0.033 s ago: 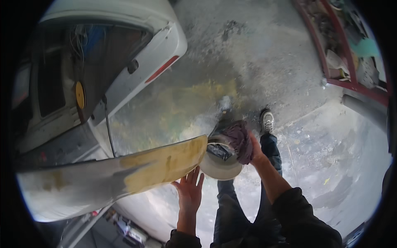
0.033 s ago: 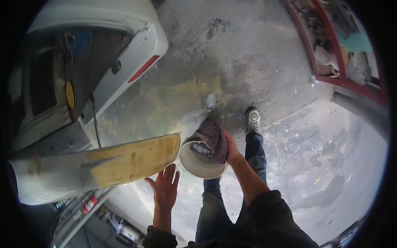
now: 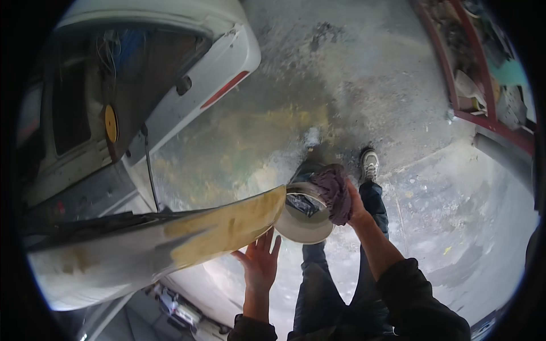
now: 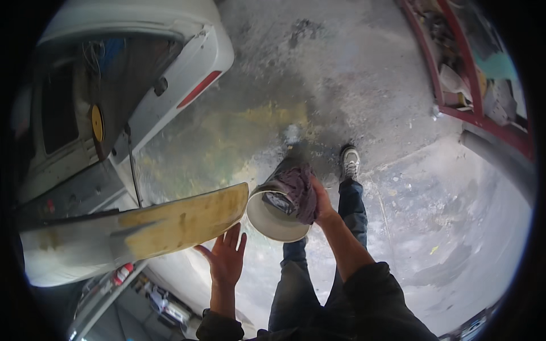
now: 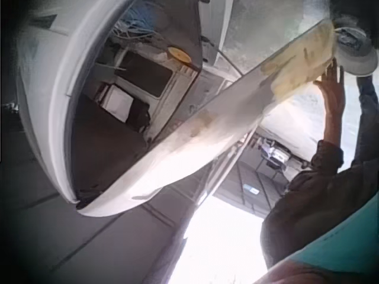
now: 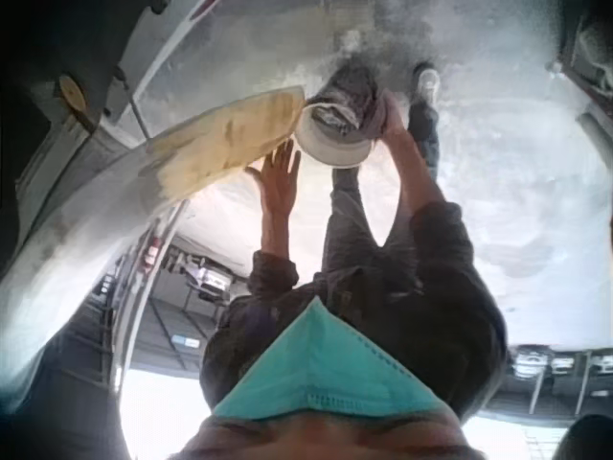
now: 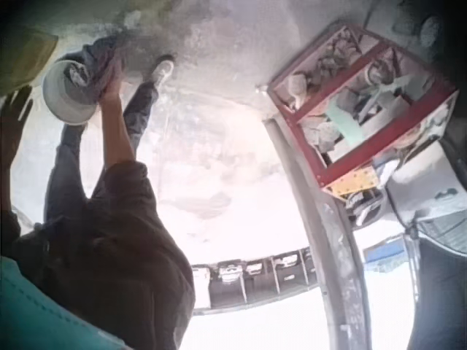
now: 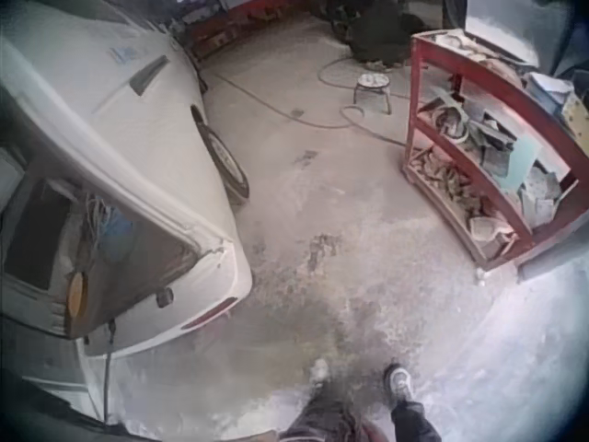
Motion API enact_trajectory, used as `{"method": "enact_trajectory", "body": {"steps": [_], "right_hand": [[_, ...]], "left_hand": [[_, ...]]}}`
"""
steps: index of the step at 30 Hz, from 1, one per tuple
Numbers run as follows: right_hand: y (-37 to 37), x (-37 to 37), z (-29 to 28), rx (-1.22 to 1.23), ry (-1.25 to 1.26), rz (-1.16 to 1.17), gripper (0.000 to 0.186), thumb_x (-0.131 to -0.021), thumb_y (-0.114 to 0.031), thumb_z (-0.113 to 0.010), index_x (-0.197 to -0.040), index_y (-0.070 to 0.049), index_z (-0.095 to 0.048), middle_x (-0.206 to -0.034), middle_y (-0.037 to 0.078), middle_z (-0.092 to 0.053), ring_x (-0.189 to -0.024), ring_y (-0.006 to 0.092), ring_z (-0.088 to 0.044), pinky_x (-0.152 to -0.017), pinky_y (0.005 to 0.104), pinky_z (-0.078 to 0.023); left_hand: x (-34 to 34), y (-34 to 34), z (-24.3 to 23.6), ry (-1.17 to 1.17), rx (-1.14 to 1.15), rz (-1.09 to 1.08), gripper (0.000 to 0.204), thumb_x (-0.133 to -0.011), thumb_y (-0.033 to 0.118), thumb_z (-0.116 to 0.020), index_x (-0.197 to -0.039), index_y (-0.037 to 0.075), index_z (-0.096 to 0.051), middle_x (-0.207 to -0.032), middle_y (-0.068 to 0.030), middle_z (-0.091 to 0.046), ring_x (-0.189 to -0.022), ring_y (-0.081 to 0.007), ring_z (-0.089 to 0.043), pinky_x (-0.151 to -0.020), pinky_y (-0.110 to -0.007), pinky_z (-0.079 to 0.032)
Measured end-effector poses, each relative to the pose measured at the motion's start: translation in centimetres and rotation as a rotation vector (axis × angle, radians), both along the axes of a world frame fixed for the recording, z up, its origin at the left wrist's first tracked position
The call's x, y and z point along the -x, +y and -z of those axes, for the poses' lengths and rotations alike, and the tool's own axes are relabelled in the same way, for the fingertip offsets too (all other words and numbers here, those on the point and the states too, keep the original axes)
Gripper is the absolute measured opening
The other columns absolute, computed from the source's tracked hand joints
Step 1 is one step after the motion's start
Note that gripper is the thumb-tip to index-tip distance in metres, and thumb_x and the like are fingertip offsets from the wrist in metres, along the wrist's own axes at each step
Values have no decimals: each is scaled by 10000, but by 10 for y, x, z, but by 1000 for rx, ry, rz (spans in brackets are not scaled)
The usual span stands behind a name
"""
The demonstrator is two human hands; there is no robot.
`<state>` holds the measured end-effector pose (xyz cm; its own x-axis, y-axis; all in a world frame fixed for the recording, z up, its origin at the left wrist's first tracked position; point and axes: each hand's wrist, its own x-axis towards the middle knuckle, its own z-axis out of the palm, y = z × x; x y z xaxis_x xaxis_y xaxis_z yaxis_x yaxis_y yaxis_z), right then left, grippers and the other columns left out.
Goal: The person sands the rear hatch of a car with a sanding block, focusing on the area around the fuel door and the upper edge near the rear window. They wipe the surface with a cloth and continue sanding different sections of the hatch.
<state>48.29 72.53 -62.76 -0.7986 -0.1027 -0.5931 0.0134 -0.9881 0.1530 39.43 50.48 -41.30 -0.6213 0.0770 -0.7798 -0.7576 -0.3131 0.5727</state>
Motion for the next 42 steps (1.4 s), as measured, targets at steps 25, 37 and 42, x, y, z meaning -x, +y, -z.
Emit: {"method": "enact_trajectory", "body": {"steps": [25, 37, 42], "right_hand": [[90, 56, -37, -193, -229, -435, 361, -1092, -318, -602, -1296, -29, -672, -1036, 24, -746, -840, 90, -693, -725, 260, -560], [87, 89, -93, -632, -142, -555, 347, -1088, -195, -608, -1344, 39, -627, -1029, 20, -712, -825, 55, -615, -703, 241, -507], [59, 54, -145, -563, -124, -592, 474, -1105, -159, -534, -1535, 32, -472, -1415, 98, -612, -1256, 158, -591, -1090, 310, -457]], "left_hand": [[-17, 59, -6, 32, 32, -472, 610, -1002, 616, -586, -1309, 98, -684, -1408, -127, -663, -1391, -293, -533, -1297, -476, -282], [-26, 71, -13, -11, 192, -288, 751, -993, 688, -563, -1507, 141, -547, -1627, -142, -470, -1548, -332, -373, -1315, -589, -218], [-52, 125, -4, -199, 112, -17, 1106, -918, 583, -783, -1712, 109, -175, -1681, -225, -351, -1565, -318, -349, -1243, -534, -331]]}}
